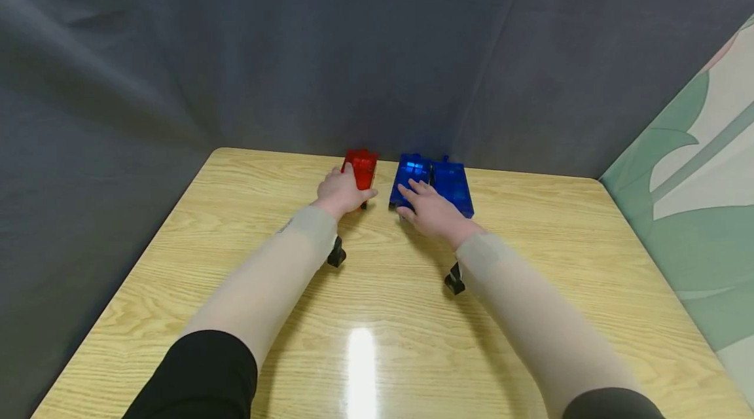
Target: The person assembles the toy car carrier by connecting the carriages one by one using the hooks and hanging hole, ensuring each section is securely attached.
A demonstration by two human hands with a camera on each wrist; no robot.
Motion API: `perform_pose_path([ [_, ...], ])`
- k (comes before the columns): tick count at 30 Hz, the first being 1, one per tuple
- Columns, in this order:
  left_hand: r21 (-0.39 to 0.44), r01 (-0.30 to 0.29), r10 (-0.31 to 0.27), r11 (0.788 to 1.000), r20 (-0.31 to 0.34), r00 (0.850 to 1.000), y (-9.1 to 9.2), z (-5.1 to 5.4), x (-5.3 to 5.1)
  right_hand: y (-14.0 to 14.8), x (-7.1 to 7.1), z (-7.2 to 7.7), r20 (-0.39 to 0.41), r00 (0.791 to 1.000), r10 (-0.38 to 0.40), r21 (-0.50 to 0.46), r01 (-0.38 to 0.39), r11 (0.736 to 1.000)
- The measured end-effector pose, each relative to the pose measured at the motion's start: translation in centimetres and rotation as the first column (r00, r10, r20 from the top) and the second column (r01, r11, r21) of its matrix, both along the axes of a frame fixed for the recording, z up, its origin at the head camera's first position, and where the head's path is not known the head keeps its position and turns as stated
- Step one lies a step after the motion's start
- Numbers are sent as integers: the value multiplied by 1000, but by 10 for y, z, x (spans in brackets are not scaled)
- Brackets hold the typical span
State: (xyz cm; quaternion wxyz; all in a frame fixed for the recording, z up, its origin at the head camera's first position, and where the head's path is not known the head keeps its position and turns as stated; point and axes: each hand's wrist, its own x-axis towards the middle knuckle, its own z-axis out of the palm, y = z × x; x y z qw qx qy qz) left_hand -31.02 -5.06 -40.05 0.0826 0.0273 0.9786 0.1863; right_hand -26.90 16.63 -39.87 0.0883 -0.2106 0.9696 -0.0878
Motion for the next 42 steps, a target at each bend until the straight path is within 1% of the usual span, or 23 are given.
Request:
perform_pose_path([
  [5,18,-13,14,1000,-9,1000,3,-4,-1,-1,1,0,-7,1000,-22,-3,22,1000],
  [15,4,-25,25,1000,-28,999,-1,0,-2,-5,-1,3,15,999,-31,-2,31,1000],
  [20,9,-12,12,1000,-37,999,-4,2,-1,-7,-3,7,34,999,-26,-1,26,1000],
  [23,17,0,0,1000,-42,999,-6,4,3,-6,-3,8,45,999,-25,-4,26,1000],
  [30,14,60,-58,998,-69,996,-13,12,14,-6,-4,8,49,998,-24,-1,24,1000],
  [37,12,114,-112,993,-113,987,-25,25,26,-5,-7,8,56,998,-27,-4,27,1000],
  [42,13,171,-168,985,-120,979,-39,32,36,-4,-8,6,59,998,-27,-7,28,1000],
])
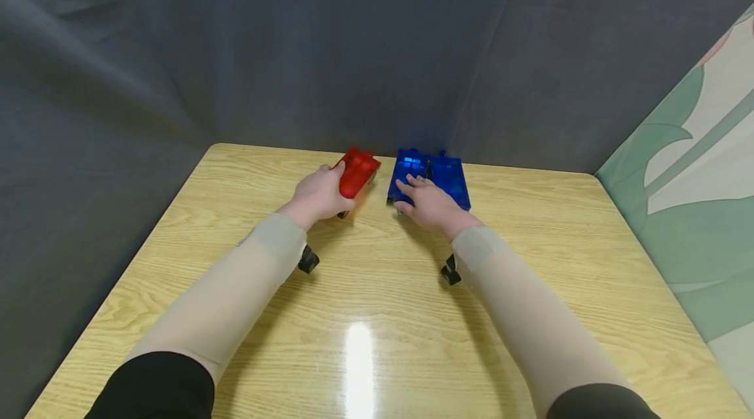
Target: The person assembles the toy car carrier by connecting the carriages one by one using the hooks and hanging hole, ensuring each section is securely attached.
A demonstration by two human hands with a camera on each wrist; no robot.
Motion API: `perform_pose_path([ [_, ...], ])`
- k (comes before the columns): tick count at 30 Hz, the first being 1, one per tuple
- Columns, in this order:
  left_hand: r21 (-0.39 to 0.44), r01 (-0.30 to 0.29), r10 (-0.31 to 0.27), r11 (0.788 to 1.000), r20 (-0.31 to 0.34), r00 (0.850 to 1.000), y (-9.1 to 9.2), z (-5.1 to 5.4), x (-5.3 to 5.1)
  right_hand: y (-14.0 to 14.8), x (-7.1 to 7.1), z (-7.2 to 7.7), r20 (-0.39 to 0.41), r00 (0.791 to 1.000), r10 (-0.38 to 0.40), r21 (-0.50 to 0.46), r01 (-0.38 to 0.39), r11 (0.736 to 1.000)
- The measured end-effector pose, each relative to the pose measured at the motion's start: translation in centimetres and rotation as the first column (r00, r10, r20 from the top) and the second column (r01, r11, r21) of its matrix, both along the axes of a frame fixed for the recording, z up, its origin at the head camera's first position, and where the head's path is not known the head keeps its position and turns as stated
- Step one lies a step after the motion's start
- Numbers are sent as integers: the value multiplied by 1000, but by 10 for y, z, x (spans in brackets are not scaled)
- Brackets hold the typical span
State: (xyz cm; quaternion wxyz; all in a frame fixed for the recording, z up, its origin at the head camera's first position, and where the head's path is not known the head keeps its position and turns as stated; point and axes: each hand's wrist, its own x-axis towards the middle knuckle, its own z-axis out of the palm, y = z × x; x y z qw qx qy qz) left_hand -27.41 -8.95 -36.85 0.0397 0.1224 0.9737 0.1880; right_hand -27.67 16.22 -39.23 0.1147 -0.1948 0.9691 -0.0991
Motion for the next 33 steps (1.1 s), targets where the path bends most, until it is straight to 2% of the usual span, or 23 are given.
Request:
perform_pose_path([
  [5,40,57,-58,998,16,998,-20,8,13,1,1,1,4,1000,3,-10,-3,1000],
  [11,60,100,-100,993,-1,995,-41,18,26,2,1,1,-3,1000,-3,5,3,1000],
  [18,37,173,-174,984,27,984,-50,19,41,4,-1,2,-8,1000,3,37,-2,999],
  [21,64,244,-248,968,74,966,-54,18,47,4,-2,2,-5,1000,-2,43,2,999],
  [25,105,333,-346,937,158,925,-61,15,53,4,-2,1,-5,1000,-8,43,8,999],
  [27,109,355,-370,929,191,909,-65,12,55,4,-1,1,-6,1000,-8,40,8,999],
  [30,111,368,-383,923,218,897,-72,9,58,4,-1,1,-11,1000,-3,36,3,999],
  [33,111,361,-377,926,241,894,-79,7,60,4,0,1,-16,1000,3,36,-2,999],
])
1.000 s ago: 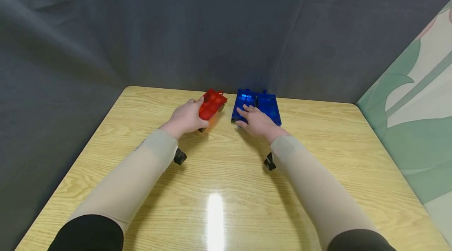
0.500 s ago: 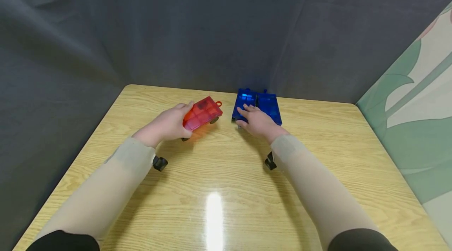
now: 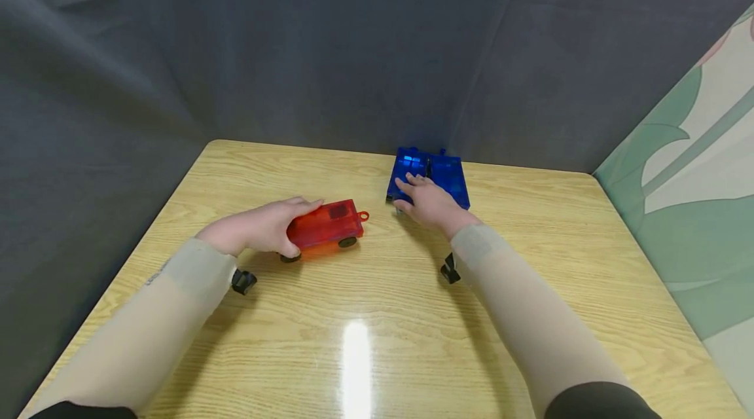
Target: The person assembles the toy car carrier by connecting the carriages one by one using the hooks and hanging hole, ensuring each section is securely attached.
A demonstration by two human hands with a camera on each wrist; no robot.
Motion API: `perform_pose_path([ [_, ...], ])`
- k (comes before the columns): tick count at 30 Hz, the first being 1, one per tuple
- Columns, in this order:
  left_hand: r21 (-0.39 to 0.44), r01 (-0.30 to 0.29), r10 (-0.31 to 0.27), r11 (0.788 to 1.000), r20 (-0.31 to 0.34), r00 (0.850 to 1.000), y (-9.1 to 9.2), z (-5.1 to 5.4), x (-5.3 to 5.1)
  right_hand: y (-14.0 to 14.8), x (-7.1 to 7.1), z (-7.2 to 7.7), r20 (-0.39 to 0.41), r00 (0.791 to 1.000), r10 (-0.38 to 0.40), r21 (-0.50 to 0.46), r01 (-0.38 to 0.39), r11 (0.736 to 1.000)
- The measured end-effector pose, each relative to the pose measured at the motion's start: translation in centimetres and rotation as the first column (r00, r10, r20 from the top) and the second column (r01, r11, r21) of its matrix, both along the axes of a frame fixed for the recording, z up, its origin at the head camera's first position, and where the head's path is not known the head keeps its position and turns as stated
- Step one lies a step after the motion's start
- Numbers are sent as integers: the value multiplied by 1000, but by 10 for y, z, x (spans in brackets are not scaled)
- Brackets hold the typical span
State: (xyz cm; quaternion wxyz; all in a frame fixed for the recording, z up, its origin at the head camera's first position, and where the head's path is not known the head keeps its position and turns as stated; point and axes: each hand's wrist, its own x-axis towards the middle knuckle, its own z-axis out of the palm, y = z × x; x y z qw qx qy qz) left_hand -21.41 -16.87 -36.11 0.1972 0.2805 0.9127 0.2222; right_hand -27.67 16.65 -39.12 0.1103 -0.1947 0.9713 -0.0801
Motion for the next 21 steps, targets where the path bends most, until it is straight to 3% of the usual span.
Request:
perform_pose_path([
  [7,24,26,-28,999,108,994,-12,-2,6,0,0,1,-9,1000,-3,-9,2,1000],
  [12,20,68,-70,997,119,990,-15,-2,6,-1,-2,0,-9,1000,-5,-5,5,1000],
  [21,-34,73,-66,997,168,984,-18,-3,5,-1,-2,2,9,1000,-1,3,1,1000],
])
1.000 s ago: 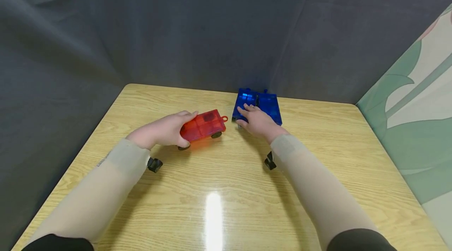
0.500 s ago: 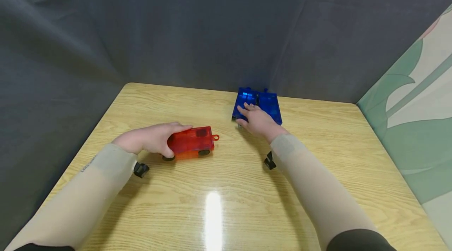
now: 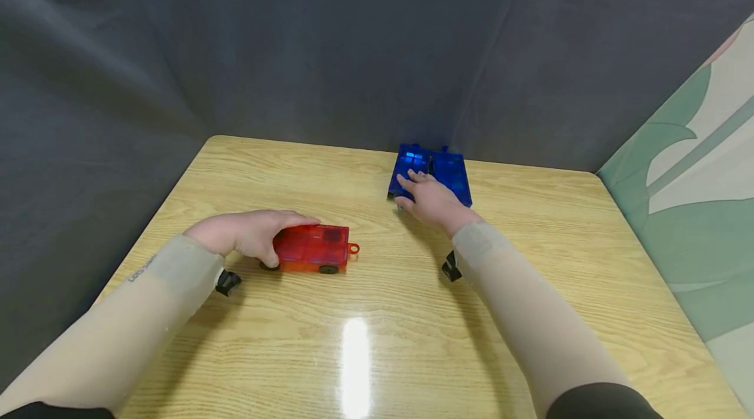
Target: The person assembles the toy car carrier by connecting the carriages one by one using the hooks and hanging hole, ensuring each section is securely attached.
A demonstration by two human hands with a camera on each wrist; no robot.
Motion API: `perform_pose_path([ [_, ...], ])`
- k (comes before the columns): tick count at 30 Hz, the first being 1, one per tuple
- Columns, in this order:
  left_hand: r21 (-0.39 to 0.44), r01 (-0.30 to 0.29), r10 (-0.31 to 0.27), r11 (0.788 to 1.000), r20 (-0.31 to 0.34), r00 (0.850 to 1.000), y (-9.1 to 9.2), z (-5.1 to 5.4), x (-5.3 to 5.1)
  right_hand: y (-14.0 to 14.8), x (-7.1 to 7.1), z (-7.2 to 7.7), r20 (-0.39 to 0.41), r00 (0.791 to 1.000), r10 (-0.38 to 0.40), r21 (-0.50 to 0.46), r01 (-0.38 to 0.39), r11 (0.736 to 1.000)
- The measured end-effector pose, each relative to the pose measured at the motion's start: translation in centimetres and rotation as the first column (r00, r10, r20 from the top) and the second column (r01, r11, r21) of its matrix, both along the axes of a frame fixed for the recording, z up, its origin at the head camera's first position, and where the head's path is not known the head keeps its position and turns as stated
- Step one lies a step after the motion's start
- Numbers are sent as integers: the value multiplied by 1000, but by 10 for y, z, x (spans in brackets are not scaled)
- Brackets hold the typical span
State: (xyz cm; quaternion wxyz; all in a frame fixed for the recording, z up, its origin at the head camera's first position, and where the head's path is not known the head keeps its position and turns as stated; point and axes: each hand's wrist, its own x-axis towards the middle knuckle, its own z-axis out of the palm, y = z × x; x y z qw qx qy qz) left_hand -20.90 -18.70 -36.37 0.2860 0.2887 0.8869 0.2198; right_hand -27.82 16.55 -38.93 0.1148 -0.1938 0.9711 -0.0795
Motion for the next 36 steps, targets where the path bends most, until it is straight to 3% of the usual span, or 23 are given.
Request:
perform_pose_path([
  [15,46,-71,66,996,100,993,-5,-7,-1,1,0,1,-11,1000,7,1,-6,1000],
  [20,29,-94,90,995,106,990,-3,-6,0,1,0,1,-7,1000,7,-2,-7,1000],
  [24,-32,-56,56,998,13,998,-1,-6,2,1,0,0,-4,1000,4,-3,-4,1000],
  [28,-92,-29,21,995,-90,996,1,-6,5,2,1,-1,-4,1000,0,-8,0,1000],
  [32,-72,-35,24,997,-145,989,4,-5,8,2,1,0,-16,1000,7,-9,-7,1000],
  [36,-23,-23,17,999,-235,972,11,-9,11,2,2,4,-38,999,36,1,-36,999],
])
